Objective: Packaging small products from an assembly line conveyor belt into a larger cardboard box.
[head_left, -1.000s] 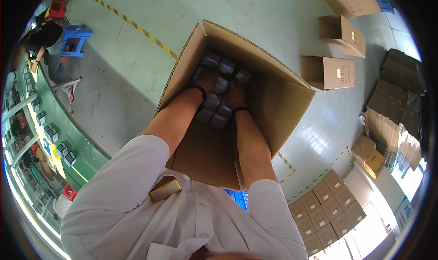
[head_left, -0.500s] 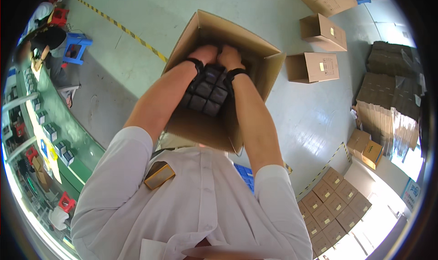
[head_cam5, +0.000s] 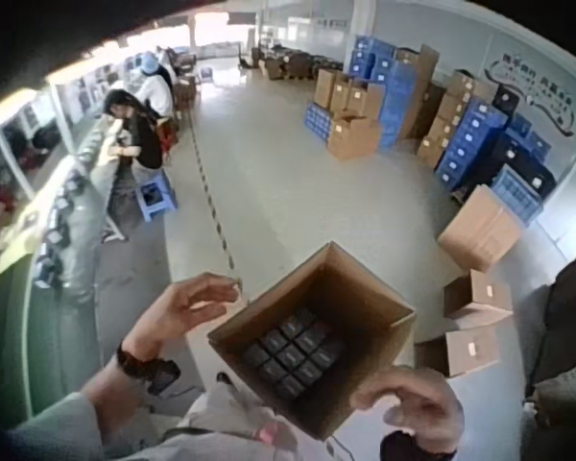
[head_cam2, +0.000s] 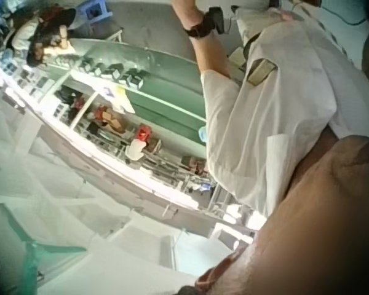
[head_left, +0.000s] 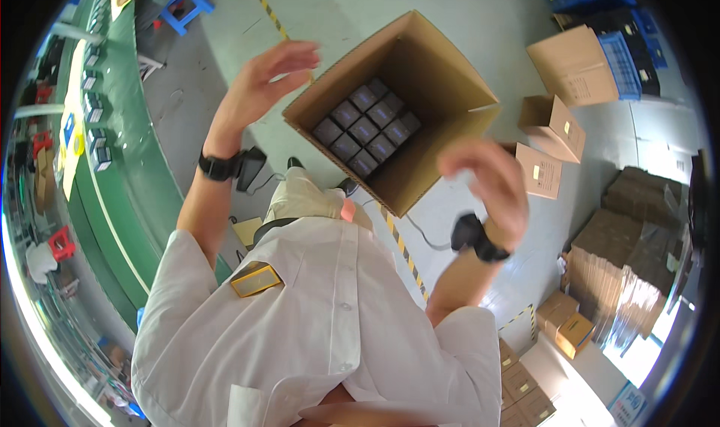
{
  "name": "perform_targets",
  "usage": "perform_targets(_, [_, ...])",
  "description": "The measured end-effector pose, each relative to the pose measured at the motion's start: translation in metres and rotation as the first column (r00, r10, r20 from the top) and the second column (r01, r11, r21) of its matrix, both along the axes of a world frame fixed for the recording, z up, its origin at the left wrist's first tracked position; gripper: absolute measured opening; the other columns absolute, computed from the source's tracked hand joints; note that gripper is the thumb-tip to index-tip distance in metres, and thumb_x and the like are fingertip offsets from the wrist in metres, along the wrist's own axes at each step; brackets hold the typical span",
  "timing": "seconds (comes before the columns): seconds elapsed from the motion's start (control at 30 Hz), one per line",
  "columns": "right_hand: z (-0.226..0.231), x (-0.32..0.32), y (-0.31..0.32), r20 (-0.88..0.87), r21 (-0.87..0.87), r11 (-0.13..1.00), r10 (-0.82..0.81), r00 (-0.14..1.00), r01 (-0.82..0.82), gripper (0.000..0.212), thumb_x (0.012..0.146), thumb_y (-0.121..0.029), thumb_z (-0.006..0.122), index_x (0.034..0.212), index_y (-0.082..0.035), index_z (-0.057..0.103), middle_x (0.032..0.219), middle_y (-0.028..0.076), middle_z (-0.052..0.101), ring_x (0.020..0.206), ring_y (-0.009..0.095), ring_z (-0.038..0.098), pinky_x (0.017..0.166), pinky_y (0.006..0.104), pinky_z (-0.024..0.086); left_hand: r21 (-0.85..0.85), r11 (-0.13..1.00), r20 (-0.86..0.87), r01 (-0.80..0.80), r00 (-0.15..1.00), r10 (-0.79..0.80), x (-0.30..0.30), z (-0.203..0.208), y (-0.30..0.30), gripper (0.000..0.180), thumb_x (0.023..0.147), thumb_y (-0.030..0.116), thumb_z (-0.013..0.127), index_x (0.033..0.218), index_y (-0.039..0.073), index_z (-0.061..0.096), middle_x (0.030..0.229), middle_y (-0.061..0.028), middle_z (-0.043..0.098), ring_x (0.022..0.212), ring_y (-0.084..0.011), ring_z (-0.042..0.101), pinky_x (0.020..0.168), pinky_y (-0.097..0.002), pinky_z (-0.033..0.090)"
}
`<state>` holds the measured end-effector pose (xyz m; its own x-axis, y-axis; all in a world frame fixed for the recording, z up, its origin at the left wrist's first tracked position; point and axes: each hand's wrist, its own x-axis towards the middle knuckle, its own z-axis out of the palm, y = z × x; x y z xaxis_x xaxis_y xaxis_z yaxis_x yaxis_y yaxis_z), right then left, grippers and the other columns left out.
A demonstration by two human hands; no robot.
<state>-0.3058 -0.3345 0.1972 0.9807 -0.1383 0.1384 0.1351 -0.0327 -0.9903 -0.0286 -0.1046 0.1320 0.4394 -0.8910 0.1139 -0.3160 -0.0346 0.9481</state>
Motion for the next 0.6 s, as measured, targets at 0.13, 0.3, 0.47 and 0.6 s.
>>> perform_targets(0.13, [0.043, -0.010, 0.035, 0.486, 0.087, 0.942, 0.244, 0.839, -0.325, 0.021, 0.082, -0.010, 0.066, 0.100, 0.001, 0.064, 0.085, 0.015, 0.068, 0.076, 0.026, 0.067, 0.063, 0.0351, 0.052, 0.093, 0.866, -0.269, -0.491, 0.825, 0.497, 0.000, -0.120, 0.109, 0.037, 0.088, 0.014, 0.066, 0.123, 0.005, 0.057, 0.108, -0.0083, 0.067, 0.096, -0.0176, 0.063, 0.087, -0.0309, 0.051])
perform_targets(0.3, [0.097, 0.042, 0.115, 0.693, -0.118, 0.990, 0.141, 0.707, -0.082, 0.009, 0.088, -0.010, 0.061, 0.095, -0.015, 0.062, 0.088, 0.001, 0.062, 0.076, 0.020, 0.058, 0.063, 0.0307, 0.047, 0.659, 0.656, 0.273, -0.369, 0.929, 0.249, -0.077, -0.200, 0.203, 0.048, 0.080, 0.029, 0.071, 0.119, 0.004, 0.059, 0.111, -0.0167, 0.065, 0.102, -0.0347, 0.062, 0.086, -0.0413, 0.050])
perform_targets(0.47, [0.107, 0.079, 0.169, 0.815, -0.092, 0.986, -0.006, 0.579, 0.140, 0.015, 0.091, -0.012, 0.057, 0.095, -0.026, 0.062, 0.097, -0.012, 0.049, 0.083, 0.016, 0.045, 0.069, 0.0301, 0.039, 0.699, 0.552, 0.280, -0.455, 0.884, 0.374, -0.140, -0.238, 0.291, 0.050, 0.080, 0.031, 0.069, 0.120, 0.003, 0.058, 0.112, -0.0175, 0.065, 0.104, -0.0361, 0.061, 0.089, -0.0424, 0.049])
perform_targets(0.6, [0.118, 0.113, 0.211, 0.869, -0.039, 0.829, 0.304, 0.391, -0.557, 0.052, 0.096, -0.020, 0.057, 0.142, -0.040, 0.042, 0.149, -0.031, 0.021, 0.105, 0.016, 0.044, 0.077, 0.0460, 0.037, 0.734, 0.455, 0.242, -0.505, 0.819, 0.519, -0.163, -0.234, 0.350, 0.052, 0.078, 0.031, 0.070, 0.120, 0.003, 0.058, 0.112, -0.0178, 0.065, 0.103, -0.0364, 0.061, 0.088, -0.0439, 0.049])
